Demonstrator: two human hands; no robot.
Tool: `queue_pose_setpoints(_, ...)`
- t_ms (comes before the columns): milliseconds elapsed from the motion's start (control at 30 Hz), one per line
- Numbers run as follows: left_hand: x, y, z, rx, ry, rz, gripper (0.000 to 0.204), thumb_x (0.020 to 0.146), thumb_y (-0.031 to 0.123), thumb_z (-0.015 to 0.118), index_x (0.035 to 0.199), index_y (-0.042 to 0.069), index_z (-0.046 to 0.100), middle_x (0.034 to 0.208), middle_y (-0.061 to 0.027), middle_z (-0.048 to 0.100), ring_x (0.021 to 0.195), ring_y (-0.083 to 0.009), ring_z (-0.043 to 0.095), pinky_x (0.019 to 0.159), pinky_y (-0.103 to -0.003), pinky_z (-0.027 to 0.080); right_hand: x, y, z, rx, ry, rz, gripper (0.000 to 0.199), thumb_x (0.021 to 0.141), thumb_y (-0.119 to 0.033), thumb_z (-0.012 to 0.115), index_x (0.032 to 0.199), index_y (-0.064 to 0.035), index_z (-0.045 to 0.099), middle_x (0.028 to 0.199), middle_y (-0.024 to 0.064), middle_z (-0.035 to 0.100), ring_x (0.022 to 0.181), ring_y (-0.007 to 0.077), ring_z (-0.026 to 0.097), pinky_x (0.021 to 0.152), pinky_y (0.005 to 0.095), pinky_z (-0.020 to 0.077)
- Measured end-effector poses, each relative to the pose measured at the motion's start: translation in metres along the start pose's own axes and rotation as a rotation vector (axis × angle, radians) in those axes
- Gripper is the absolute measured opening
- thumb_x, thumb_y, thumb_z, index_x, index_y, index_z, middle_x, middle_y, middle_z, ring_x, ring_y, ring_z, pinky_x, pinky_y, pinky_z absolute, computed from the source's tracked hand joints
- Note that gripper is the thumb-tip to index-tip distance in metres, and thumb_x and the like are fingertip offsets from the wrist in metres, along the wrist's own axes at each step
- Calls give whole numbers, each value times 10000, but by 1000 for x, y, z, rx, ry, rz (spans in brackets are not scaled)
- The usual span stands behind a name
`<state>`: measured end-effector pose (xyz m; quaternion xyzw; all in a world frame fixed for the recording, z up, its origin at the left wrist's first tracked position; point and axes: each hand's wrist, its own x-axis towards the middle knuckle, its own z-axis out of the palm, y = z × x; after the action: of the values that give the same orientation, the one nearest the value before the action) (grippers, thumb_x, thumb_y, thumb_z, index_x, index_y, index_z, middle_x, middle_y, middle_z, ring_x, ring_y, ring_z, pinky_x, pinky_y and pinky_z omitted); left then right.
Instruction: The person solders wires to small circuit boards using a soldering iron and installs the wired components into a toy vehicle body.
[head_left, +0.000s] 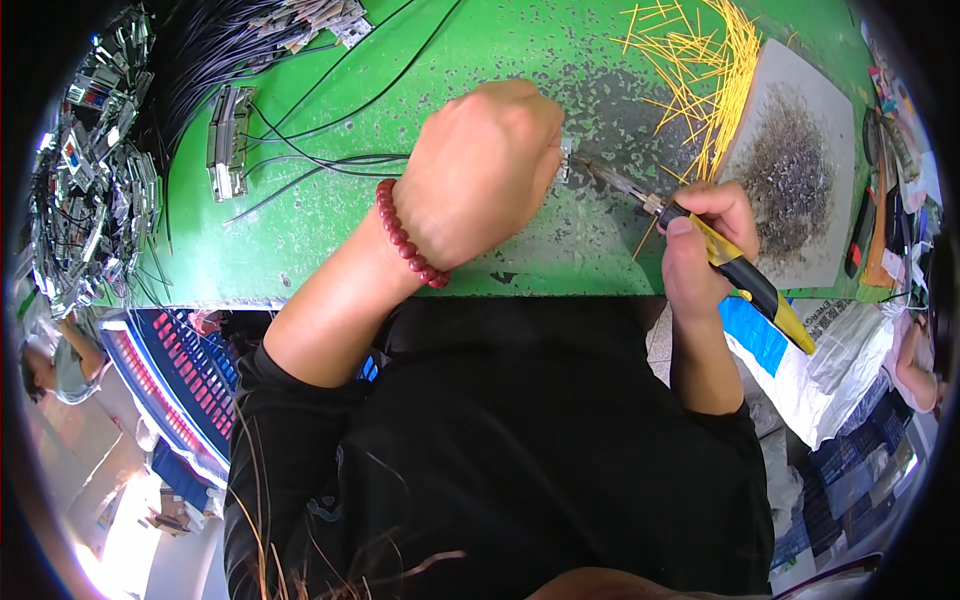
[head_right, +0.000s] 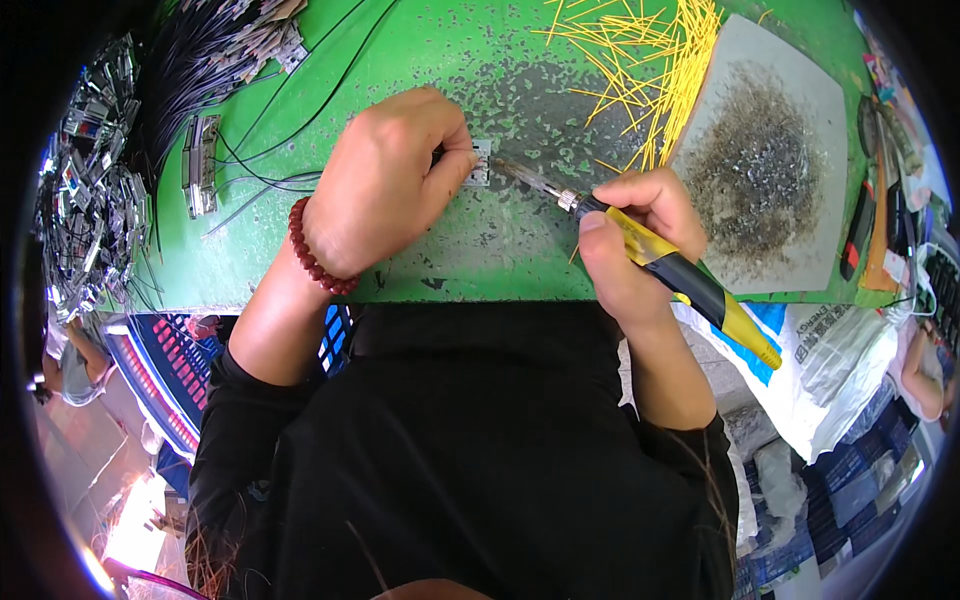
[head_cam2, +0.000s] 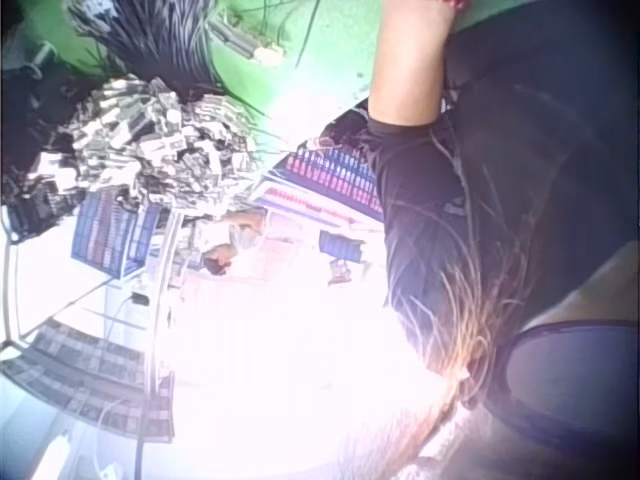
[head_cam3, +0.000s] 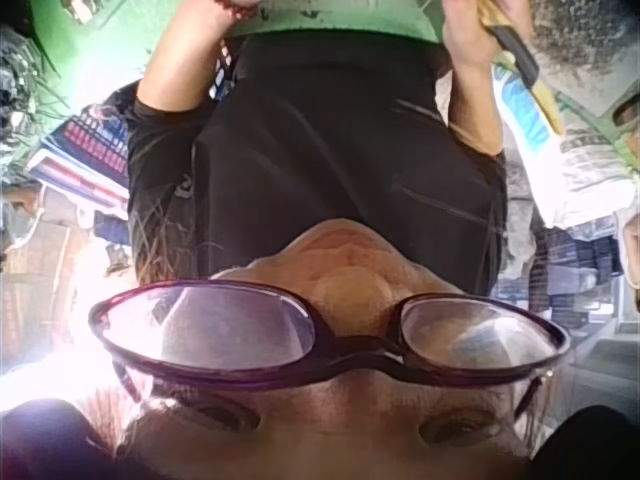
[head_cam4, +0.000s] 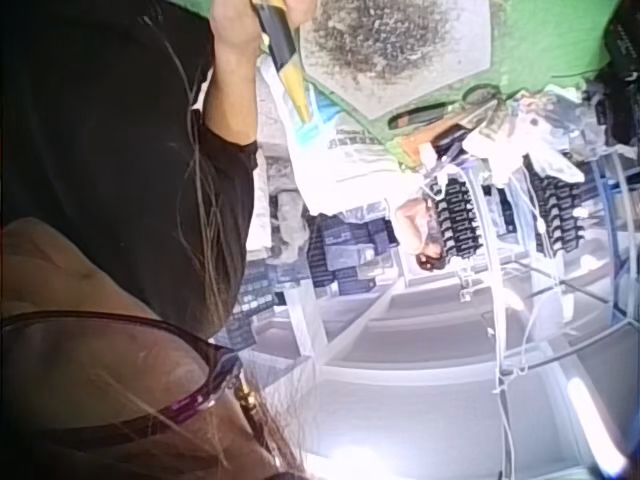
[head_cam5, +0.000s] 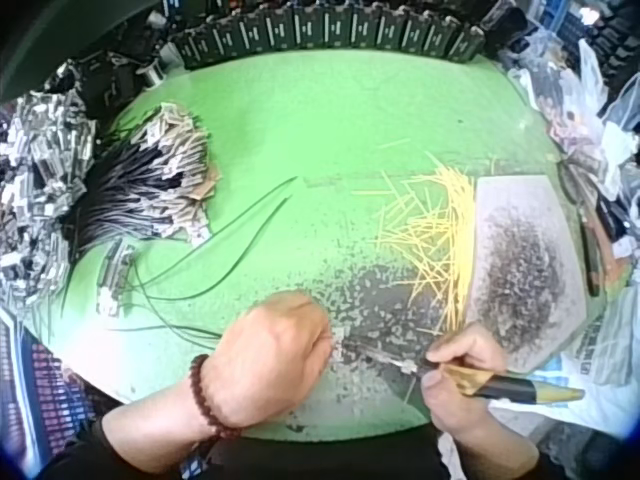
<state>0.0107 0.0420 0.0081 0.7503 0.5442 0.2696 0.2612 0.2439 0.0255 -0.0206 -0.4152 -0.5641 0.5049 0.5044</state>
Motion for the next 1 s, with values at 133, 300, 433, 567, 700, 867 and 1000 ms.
queue_pose_setpoints(133,1,0,0,14,-22,-18,83,774,28,638,748,-19,574,750,-156,582,731,-360,583,641,-424,474,2,-2,0,-47,-19,33,193,796,-70,701,915,-12,561,802,-4,542,642,26,437,567,194,341)
queue_pose_setpoints(300,3,1,-1,20,-32,-11,78,776,30,634,750,-15,576,759,-152,584,732,-363,583,642,-427,476,3,-3,2,-38,-18,34,204,797,-82,712,917,-12,563,795,-9,538,638,23,433,564,193,336)
queue_pose_setpoints(433,3,1,-1,28,-39,-25,77,776,29,632,747,-12,573,760,-152,579,731,-362,584,642,-430,477,2,0,1,-41,-16,20,199,800,-81,709,918,-13,565,797,-9,538,639,23,433,564,193,334)
queue_pose_setpoints(567,3,2,-1,28,-37,-29,80,775,27,631,742,-11,569,760,-151,578,732,-363,583,641,-432,476,2,-3,1,-72,-51,40,191,801,-76,705,918,-15,567,811,-3,546,654,28,446,577,194,345)
queue_pose_setpoints(700,3,0,1,28,-29,-19,76,776,25,622,741,-11,565,762,-153,578,737,-366,582,640,-435,475,2,-4,2,-104,-53,47,197,800,-80,708,922,-12,569,825,7,550,670,38,457,593,199,357)
queue_pose_setpoints(867,2,2,0,36,-21,-10,80,780,32,618,741,-12,565,762,-154,579,742,-366,581,642,-436,476,-1,5,-4,-2,6,-41,210,795,-86,708,934,-4,574,836,23,553,678,53,465,610,204,370)
queue_pose_setpoints(1000,2,1,0,31,-24,-14,85,783,39,620,743,-13,566,763,-155,580,743,-366,581,649,-434,478,0,5,-3,-10,0,-49,208,796,-88,711,929,-6,573,837,19,553,676,48,461,605,201,365)
